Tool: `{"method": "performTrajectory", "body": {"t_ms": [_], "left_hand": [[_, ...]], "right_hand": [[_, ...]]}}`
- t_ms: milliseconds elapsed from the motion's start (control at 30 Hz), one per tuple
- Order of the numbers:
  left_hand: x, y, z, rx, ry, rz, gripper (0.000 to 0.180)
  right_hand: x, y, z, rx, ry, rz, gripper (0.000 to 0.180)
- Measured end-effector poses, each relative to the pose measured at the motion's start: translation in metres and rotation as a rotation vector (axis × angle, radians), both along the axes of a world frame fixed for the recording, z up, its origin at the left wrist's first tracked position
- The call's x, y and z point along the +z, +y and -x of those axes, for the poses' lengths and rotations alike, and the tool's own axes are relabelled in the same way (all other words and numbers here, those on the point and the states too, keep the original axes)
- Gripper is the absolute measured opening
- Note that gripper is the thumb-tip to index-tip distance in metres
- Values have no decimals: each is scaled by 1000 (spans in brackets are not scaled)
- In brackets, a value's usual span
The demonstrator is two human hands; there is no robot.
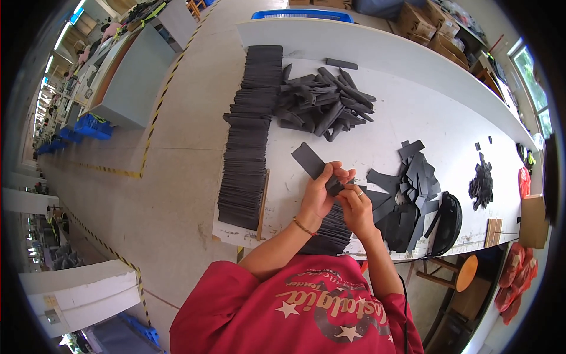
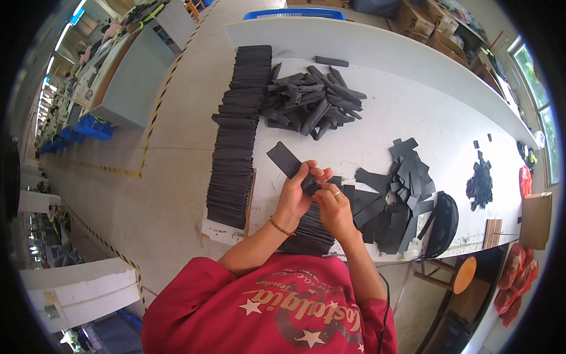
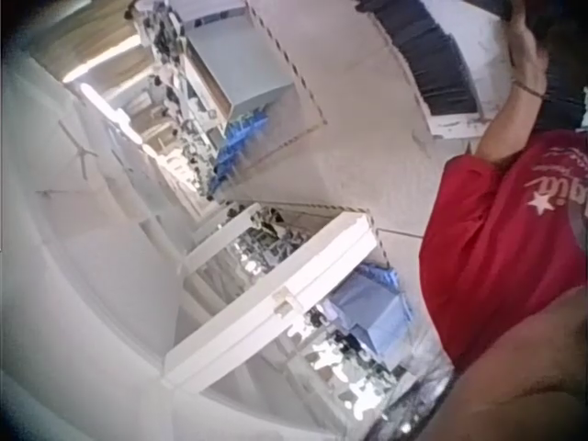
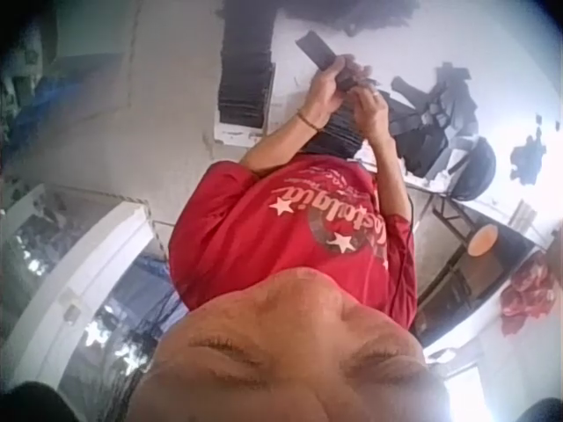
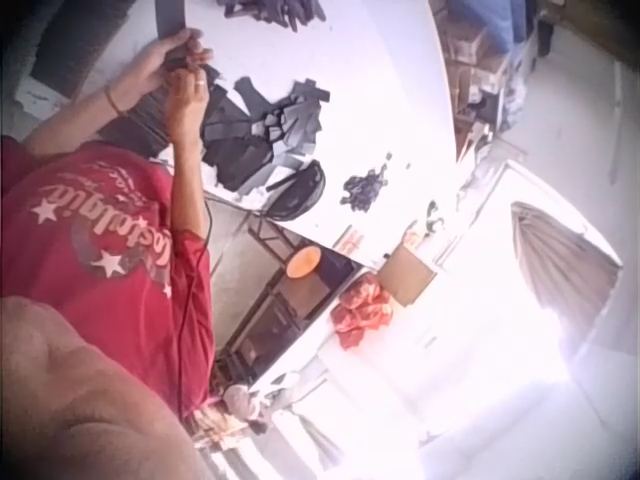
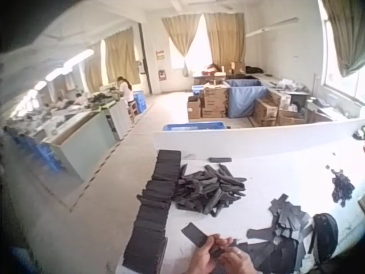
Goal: Inspecting grey rectangular components for quality and stacking them on a workbench.
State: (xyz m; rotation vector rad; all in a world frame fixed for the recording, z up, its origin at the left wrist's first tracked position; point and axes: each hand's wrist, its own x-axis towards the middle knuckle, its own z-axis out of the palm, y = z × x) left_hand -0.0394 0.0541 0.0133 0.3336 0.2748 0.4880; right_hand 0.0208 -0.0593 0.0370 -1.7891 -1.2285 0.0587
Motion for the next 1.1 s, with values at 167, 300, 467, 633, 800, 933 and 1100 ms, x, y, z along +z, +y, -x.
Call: {"method": "performTrajectory", "body": {"t_ms": [167,300,467,633,800,933,1100], "left_hand": [[2,-1,-1,-1,-31,26,29],[0,-4,-3,14,-15,20,29],[-3,-8,-3,59,5,43,31],[-2,-4,-4,56,11,34,32],[3,2,-6,78,-35,11,34],[11,6,-5,103,-33,-93,38],[14,15,-11,97,-32,-190,39]], "right_hand": [[0,1,-4,34,-17,-23,16],[1,2,-5,29,-27,-29,15],[0,2,-6,46,-14,-18,15],[-1,0,-5,41,-9,7,15],[5,2,-5,5,-203,-13,16],[9,4,7,-175,313,-101,10],[-4,13,5,-310,995,-175,16]]}}
